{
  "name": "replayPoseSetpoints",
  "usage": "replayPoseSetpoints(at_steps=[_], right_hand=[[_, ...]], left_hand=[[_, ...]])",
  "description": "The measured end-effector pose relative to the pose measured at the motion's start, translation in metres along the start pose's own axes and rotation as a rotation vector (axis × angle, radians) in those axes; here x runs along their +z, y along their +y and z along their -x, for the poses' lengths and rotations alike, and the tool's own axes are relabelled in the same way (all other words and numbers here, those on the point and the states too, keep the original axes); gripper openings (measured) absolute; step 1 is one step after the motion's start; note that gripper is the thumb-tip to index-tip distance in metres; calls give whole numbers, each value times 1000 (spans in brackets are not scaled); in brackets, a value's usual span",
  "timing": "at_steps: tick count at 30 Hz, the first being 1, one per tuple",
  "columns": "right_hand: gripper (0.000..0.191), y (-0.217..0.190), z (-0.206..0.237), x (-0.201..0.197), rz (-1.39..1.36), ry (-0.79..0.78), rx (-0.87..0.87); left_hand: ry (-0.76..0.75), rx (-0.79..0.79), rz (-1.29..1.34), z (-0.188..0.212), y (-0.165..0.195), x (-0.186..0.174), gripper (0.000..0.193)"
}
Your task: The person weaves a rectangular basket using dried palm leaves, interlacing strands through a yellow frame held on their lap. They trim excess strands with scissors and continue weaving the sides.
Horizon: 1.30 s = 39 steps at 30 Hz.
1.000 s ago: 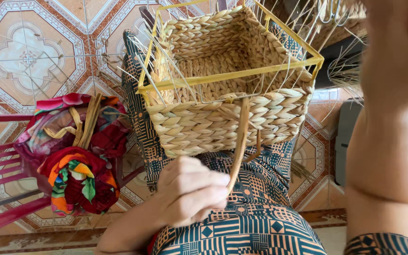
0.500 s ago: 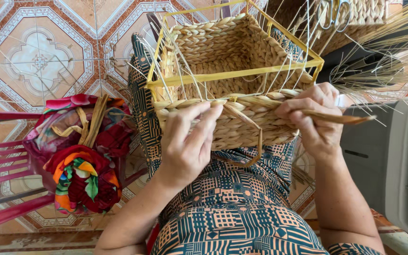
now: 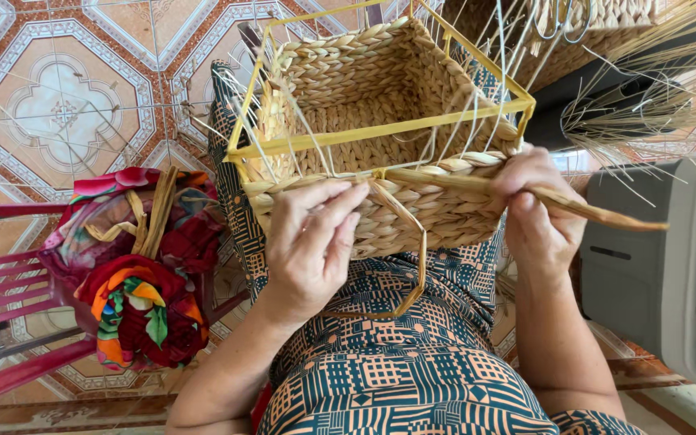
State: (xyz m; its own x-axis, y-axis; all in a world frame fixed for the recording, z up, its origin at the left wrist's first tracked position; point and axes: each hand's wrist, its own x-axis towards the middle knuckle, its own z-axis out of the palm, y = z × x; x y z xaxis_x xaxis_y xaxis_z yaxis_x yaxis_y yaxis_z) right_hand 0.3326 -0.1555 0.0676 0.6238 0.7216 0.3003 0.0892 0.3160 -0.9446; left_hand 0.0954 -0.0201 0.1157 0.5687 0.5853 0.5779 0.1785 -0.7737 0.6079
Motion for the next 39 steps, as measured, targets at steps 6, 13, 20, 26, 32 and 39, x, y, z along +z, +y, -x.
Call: replayPoseSetpoints(at_steps=[6,13,20,26,32,39], right_hand=[[28,-27,32,19,893,-170,-199],[20,-77,-4,39,649,-429,-434],[29,-92,-47,42,1056,-611,-657],[22,-70,-45,40,892,-749,-593],[30,-78,-55,34,784,-563,-279],[25,-67,-34,46,713,-550,-119]], left_hand=[[-144,95,-83,-9,3,-12,42],[-261,248,-116,-35,-5,13,31],[-242,210,-22,-38,-8,14,29],[-322,169,20,-39,-5,0,34],[-231,114,-83,-41,-1,23,20],[-141,-14,39,-39,1,26,19]])
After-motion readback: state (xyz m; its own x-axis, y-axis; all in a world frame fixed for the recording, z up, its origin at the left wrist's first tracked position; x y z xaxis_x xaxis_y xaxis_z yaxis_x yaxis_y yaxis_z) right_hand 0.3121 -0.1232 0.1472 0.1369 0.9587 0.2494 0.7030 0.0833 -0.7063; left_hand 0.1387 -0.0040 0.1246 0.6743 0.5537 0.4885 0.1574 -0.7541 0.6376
